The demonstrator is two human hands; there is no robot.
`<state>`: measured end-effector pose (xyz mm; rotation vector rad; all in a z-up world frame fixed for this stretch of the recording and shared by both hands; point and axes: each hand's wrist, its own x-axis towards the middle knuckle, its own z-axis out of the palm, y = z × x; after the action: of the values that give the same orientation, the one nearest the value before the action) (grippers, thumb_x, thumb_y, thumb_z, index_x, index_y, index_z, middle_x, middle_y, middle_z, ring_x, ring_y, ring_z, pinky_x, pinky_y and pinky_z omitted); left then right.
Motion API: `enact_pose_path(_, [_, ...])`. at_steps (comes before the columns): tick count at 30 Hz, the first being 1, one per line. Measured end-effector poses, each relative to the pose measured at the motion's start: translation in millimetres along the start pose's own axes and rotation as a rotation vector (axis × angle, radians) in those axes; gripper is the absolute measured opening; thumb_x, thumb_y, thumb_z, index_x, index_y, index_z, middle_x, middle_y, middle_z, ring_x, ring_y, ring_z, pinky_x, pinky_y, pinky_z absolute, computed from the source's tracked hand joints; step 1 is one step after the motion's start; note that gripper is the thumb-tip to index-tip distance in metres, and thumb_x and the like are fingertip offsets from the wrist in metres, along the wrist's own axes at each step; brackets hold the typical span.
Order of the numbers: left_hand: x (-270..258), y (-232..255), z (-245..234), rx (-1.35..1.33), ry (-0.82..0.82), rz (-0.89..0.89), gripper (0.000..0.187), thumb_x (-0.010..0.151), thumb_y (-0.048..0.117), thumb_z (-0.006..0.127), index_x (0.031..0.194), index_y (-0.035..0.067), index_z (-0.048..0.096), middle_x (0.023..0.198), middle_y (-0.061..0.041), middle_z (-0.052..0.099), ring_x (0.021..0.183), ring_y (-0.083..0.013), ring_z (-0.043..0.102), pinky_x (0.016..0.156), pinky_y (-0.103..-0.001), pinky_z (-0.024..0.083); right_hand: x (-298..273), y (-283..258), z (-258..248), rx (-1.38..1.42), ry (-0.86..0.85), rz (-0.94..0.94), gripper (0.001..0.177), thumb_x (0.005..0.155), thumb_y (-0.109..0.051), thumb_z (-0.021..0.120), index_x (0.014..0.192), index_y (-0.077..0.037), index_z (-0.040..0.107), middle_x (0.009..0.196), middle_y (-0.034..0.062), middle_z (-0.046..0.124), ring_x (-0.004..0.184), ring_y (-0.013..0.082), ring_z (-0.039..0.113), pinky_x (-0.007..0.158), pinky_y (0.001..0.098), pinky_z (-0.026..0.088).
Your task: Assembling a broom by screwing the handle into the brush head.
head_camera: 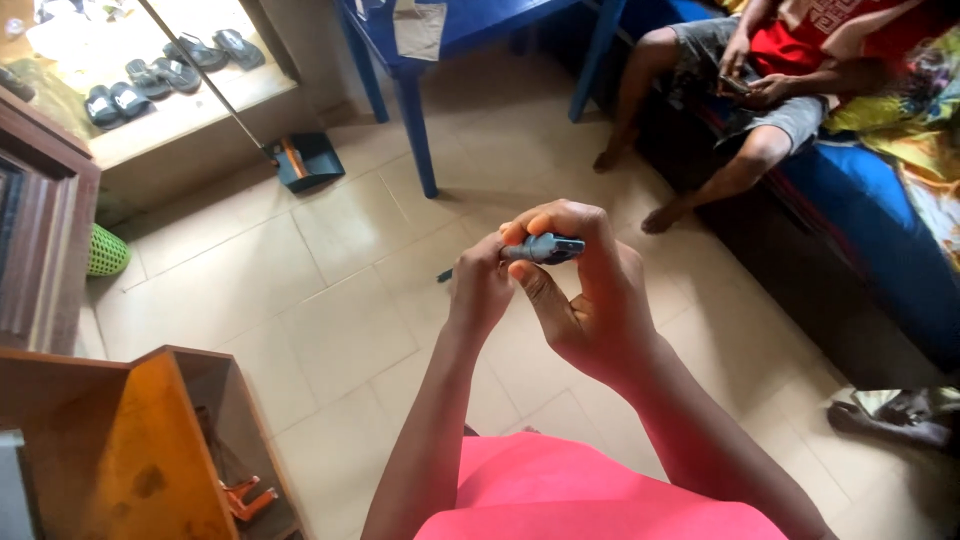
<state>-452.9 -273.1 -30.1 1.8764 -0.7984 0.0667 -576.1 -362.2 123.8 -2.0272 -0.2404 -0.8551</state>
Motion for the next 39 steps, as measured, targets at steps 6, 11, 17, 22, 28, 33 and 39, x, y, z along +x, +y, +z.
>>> enact_pose_path(6, [-27,28,35,-0.043,-0.002,0.021,0.019,0.085,-0.003,0.071,0.102,0.002,0.068,0.089,-0.017,0.073,0.084,-0.036,0.074,0.068,-0.04,0.059,-29,-7,-35,-0.008,-0.032,0.033,0.036,0.101,-0.008,0.074,0.122,-0.005,0.045,0.116,0.0128,0.072,0.104,0.0218,0.075,0.092,0.0323,0.06])
enact_pose_path(11, [-51,40,63,-0.087,-0.021,0.009,0.017,0.086,-0.004,0.068,0.101,0.003,0.068,0.091,-0.016,0.073,0.084,-0.0341,0.075,0.071,-0.04,0.058,-52,-8,-62,0.012,-0.062,0.039,0.038,0.099,-0.005,0.074,0.123,-0.005,0.044,0.116,0.0132,0.071,0.104,0.0212,0.075,0.091,0.0317,0.059])
enact_pose_path(17, [-68,49,78,-0.008,-0.009,0.039,0.011,0.086,-0.003,0.068,0.095,0.002,0.068,0.09,-0.017,0.071,0.084,-0.0397,0.069,0.07,-0.046,0.055,-64,-17,-81,0.026,-0.048,0.046,0.039,0.097,-0.001,0.075,0.123,-0.005,0.046,0.113,0.0125,0.071,0.104,0.0213,0.075,0.093,0.0322,0.059])
enact_pose_path(22, [-74,75,61,-0.042,-0.031,0.037,0.013,0.087,0.001,0.07,0.099,0.004,0.066,0.091,-0.017,0.07,0.081,-0.0386,0.07,0.068,-0.046,0.055,-60,-37,-92,-0.048,-0.08,0.034,0.037,0.095,0.003,0.074,0.119,-0.006,0.047,0.11,0.0102,0.072,0.103,0.0213,0.075,0.09,0.0321,0.058])
enact_pose_path(28, [-76,96,41,0.008,-0.11,-0.045,0.016,0.088,0.001,0.072,0.093,0.002,0.057,0.084,-0.017,0.067,0.08,-0.0373,0.07,0.066,-0.044,0.054,-38,-59,-100,-0.007,-0.162,0.206,0.039,0.093,0.006,0.073,0.119,-0.007,0.048,0.105,0.0055,0.074,0.095,0.0143,0.075,0.082,0.0306,0.062])
enact_pose_path(33, [-80,100,29,-0.02,-0.137,-0.112,0.024,0.082,0.003,0.077,0.099,0.004,0.06,0.081,-0.014,0.07,0.079,-0.0347,0.072,0.065,-0.044,0.054,-25,-54,-90,0.01,-0.216,0.126,0.04,0.094,0.01,0.073,0.119,-0.007,0.046,0.103,0.005,0.073,0.092,0.0142,0.074,0.071,0.029,0.061])
enact_pose_path(39, [-77,92,11,-0.036,-0.095,-0.134,0.023,0.083,0.002,0.076,0.098,0.004,0.059,0.079,-0.014,0.068,0.077,-0.0337,0.072,0.066,-0.044,0.054,-16,-51,-67,0.043,-0.208,0.053,0.04,0.093,0.013,0.07,0.121,-0.004,0.047,0.106,0.009,0.073,0.102,0.0157,0.077,0.079,0.0304,0.067])
